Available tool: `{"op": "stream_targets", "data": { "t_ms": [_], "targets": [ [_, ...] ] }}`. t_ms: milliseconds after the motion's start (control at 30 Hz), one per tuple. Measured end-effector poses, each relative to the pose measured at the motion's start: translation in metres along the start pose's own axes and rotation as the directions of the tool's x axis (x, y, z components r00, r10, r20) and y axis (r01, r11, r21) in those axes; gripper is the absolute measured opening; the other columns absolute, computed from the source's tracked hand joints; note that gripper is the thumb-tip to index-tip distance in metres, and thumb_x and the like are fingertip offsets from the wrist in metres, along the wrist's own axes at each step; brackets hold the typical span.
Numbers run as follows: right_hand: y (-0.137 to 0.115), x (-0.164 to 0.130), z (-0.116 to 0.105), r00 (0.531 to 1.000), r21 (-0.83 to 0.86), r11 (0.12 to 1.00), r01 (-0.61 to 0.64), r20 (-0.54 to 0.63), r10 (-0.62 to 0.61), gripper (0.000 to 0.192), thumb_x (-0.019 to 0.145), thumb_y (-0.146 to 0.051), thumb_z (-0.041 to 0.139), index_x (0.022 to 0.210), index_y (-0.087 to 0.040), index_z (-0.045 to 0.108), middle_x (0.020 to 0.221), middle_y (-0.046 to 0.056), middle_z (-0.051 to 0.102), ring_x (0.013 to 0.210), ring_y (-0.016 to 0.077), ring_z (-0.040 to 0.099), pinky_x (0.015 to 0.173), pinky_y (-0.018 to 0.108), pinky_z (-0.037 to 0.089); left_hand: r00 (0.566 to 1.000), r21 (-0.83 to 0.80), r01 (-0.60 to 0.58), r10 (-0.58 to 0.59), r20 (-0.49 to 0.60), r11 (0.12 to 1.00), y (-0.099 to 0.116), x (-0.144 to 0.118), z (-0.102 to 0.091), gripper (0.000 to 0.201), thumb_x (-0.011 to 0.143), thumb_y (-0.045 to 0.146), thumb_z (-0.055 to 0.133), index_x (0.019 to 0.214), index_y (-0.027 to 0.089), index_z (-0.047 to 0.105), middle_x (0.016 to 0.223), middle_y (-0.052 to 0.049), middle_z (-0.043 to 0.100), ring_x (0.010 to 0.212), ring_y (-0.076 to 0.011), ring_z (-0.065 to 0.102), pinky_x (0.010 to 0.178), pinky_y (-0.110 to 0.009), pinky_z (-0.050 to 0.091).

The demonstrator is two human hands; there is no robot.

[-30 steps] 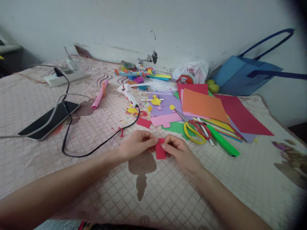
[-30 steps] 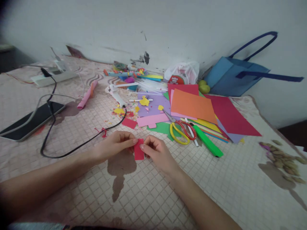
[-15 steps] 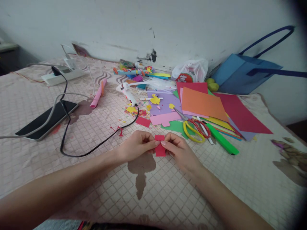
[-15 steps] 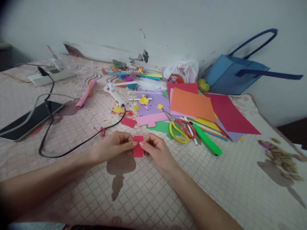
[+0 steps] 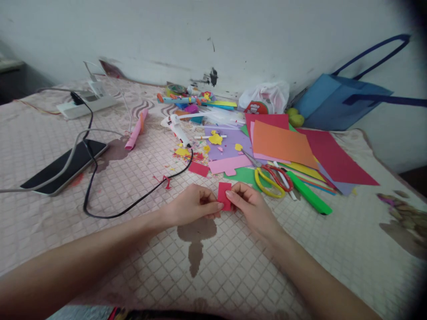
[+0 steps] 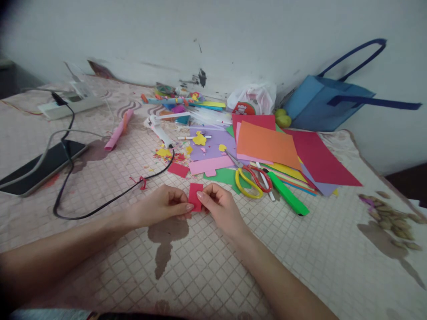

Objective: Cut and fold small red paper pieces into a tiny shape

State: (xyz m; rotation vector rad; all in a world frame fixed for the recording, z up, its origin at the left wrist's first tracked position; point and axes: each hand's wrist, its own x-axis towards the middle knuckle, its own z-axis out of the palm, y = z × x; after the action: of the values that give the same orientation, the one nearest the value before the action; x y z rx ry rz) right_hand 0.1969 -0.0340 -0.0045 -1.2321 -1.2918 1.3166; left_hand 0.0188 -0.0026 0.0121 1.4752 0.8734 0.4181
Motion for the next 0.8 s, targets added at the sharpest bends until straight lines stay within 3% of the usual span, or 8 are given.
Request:
{"op": "stream_targets", "data": {
  "t_ms": [300,567,800],
  "targets": [
    [-0.0007,-0.0006,0.0004,0.999,-0.019,1.0,-0.003,-0.047,0.002,0.023,0.081,-0.036,0.06,0.068,-0.019,0.052,0.059,-0.003,0.05,0.055,0.0101,0.044,0.052,0.024,0.036,1.0,-0.008,0.004,-0.004,-0.013,1.0,-0.0016,0.0002,0.0017,0.021,0.073,0.031,0.066,0.064,0.013,0.06,0.058,0.001,0.06,0.051,-0.0072,0.05,0.048,-0.018,0.037],
    [0.0026,-0.0006,-0.0002,0.998,0.001,1.0,0.024,-0.061,-0.024,0.023,0.082,-0.033,0.06,0.067,-0.018,0.051,0.06,-0.005,0.047,0.054,0.009,0.042,0.051,0.023,0.033,0.999,0.094,-0.031,0.033,-0.019,0.995,-0.0023,0.0001,-0.0006,0.024,0.07,0.035,0.069,0.069,0.012,0.062,0.062,0.0,0.06,0.055,-0.0082,0.05,0.05,-0.019,0.036],
    [0.0007,-0.0024,0.0011,0.999,0.032,0.999,-0.012,-0.035,0.013,0.022,0.082,-0.031,0.061,0.066,-0.018,0.052,0.06,-0.004,0.049,0.054,0.009,0.044,0.052,0.023,0.035,0.999,-0.026,-0.037,0.037,-0.004,0.999,-0.0024,0.0006,0.0003,0.026,0.075,0.036,0.064,0.066,0.012,0.058,0.059,0.0,0.058,0.054,-0.008,0.049,0.051,-0.019,0.038]
  ]
}}
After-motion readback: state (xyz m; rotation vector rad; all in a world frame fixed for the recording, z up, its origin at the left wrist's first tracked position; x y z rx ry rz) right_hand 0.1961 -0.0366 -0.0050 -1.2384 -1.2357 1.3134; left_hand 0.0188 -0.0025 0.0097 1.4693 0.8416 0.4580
